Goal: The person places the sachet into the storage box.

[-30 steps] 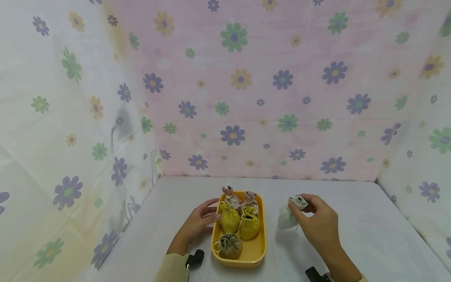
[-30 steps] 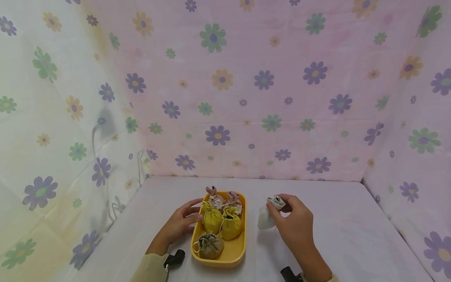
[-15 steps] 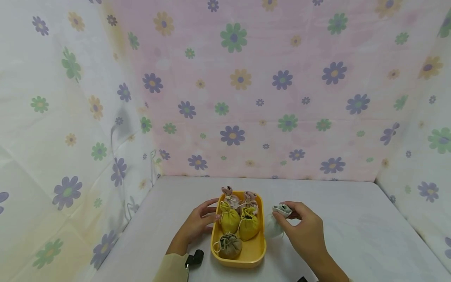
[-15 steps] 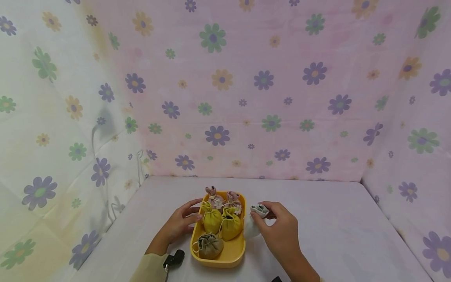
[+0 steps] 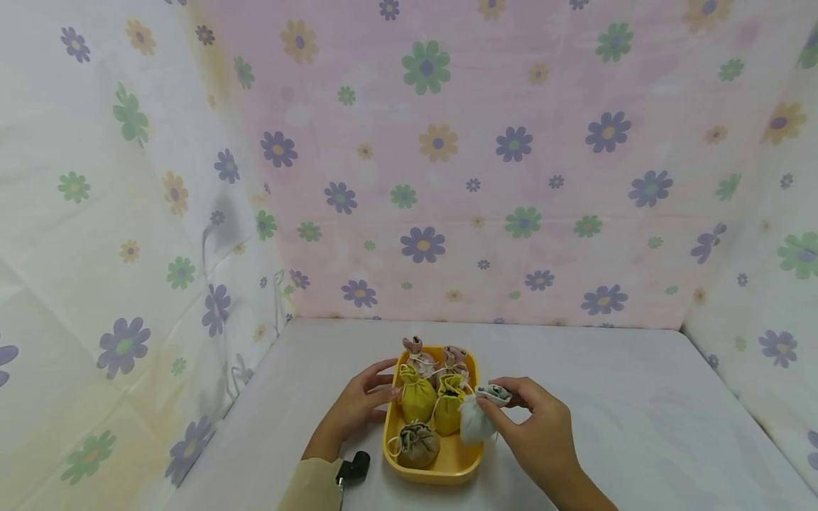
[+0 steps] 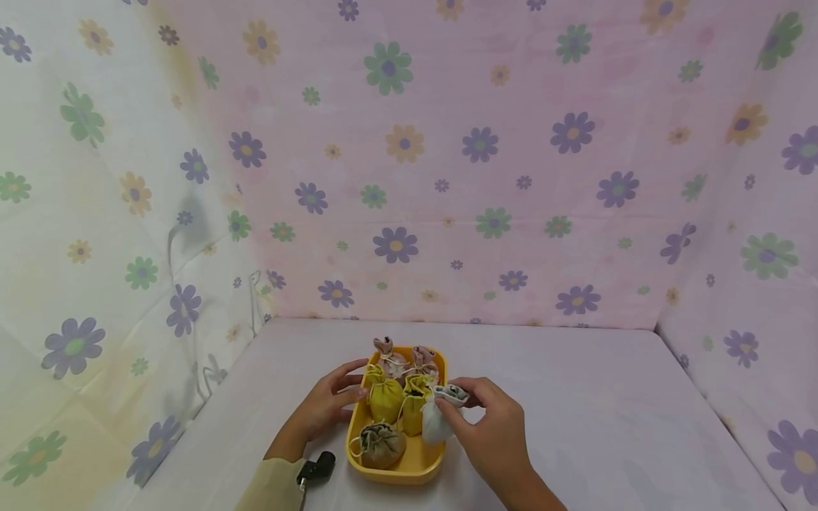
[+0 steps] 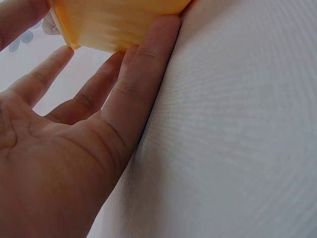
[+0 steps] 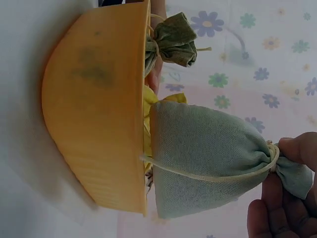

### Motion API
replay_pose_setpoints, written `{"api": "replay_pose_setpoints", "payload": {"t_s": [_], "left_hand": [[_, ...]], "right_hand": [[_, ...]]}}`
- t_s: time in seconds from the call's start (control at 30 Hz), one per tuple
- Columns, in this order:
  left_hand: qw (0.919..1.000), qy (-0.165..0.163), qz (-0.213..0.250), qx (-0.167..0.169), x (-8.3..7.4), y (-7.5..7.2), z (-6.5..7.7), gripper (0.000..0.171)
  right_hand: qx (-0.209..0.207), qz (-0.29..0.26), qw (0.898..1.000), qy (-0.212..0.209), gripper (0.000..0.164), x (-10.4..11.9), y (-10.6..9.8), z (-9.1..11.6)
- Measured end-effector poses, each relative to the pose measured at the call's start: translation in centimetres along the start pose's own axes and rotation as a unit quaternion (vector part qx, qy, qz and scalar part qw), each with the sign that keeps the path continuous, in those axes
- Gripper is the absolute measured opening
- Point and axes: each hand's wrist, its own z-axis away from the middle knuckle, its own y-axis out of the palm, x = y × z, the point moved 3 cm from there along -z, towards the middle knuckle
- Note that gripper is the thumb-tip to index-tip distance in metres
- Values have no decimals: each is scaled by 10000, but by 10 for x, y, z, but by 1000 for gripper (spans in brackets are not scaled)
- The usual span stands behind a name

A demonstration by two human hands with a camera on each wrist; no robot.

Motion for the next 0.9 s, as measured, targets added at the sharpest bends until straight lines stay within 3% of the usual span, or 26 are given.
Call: {"api": "replay_pose_setpoints", "payload": {"t_s": [0.9], "left_hand": [[10000,-25,-38,-47,2,-1,0,77]], "right_hand": [[559,-400,9963,-520,29,7,23,21]]}}
